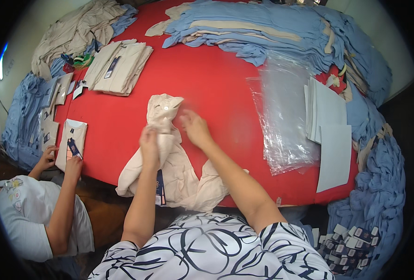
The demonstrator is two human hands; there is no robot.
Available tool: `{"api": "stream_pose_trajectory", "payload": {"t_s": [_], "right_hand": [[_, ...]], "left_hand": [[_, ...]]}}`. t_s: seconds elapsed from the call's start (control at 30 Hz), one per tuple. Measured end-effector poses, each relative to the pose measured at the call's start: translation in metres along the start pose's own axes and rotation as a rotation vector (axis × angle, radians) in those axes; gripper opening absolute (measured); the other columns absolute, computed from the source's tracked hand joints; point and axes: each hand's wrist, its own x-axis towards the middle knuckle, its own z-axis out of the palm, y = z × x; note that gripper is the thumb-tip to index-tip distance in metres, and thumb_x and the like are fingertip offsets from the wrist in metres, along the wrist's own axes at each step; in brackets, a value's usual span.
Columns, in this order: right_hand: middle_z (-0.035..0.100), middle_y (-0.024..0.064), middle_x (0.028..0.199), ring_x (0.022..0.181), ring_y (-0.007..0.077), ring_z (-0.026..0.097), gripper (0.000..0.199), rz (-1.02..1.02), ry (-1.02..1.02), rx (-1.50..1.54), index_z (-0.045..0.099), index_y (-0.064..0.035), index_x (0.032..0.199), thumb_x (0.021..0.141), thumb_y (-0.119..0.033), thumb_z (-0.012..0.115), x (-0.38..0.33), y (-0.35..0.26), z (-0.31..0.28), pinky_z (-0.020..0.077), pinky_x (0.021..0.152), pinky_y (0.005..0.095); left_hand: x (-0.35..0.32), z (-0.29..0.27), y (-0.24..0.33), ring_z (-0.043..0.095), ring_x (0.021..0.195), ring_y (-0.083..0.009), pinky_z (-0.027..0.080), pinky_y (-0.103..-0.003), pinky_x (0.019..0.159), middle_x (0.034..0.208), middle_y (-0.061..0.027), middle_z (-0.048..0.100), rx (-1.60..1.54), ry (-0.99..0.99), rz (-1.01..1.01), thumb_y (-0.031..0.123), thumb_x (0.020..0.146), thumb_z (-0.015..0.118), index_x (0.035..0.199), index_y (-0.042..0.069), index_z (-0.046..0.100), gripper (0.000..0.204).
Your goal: The person folds and packs shirts into plastic bags on a table, including placing a cardboard insert into each garment, smoothing the fabric, folding the sleeves and torso, and sealing the item in a clear bag.
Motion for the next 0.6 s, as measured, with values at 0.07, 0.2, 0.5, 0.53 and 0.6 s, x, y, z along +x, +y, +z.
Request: {"api": "stream_pose_trajectory", "payload": {"t_s": [0.07,0.2,0.5,0.53,0.6], "right_hand": [[0.056,0.0231,0.134,0.117,0.0324,0.061,0.069,-0.130,-0.115,-0.181,0.043,0.0015,0.143,0.091,-0.039,0.064,-0.013,0.015,0.020,0.0484,0.097,0.0388],[0.054,0.0232,0.134,0.123,0.0285,0.055,0.074,-0.209,-0.321,0.236,0.039,0.0000,0.145,0.085,-0.025,0.075,-0.056,0.015,0.064,0.0436,0.103,0.0359],[0.062,0.0062,0.091,0.087,0.0125,0.059,0.022,-0.366,-0.374,-0.232,0.066,0.0001,0.099,0.094,-0.021,0.062,-0.100,-0.050,-0.096,0.0473,0.079,0.0300],[0.063,0.0038,0.096,0.090,0.0110,0.058,0.022,-0.315,-0.273,-0.163,0.064,-0.0007,0.106,0.097,-0.021,0.059,-0.103,-0.061,-0.110,0.0473,0.082,0.0284],[0.063,-0.0011,0.102,0.095,0.0066,0.056,0.021,-0.269,-0.042,0.095,0.063,-0.0044,0.111,0.101,-0.022,0.056,-0.104,-0.078,-0.142,0.0472,0.084,0.0241]], "left_hand": [[-0.004,-0.020,0.006,0.062,0.109,-0.0272,0.053,-0.040,0.092,0.126,-0.0176,0.059,-0.448,0.051,-0.114,0.007,0.098,0.042,0.131,0.001,0.051,0.035],[-0.019,-0.039,0.018,0.061,0.115,-0.0257,0.051,-0.039,0.098,0.130,-0.0169,0.057,-0.503,-0.019,-0.174,0.007,0.101,0.037,0.135,-0.001,0.047,0.036],[-0.010,-0.116,0.099,0.064,0.095,-0.0157,0.051,-0.031,0.087,0.105,-0.0071,0.066,-0.190,0.218,0.452,0.012,0.100,0.056,0.110,0.003,0.057,0.014],[-0.004,-0.110,0.110,0.063,0.093,-0.0141,0.050,-0.029,0.085,0.103,-0.0061,0.065,-0.111,0.267,0.496,0.012,0.099,0.057,0.108,0.003,0.058,0.013],[0.004,-0.095,0.138,0.061,0.088,-0.0108,0.048,-0.026,0.080,0.099,-0.0040,0.065,0.047,0.361,0.585,0.012,0.098,0.060,0.104,0.003,0.059,0.011]]}}
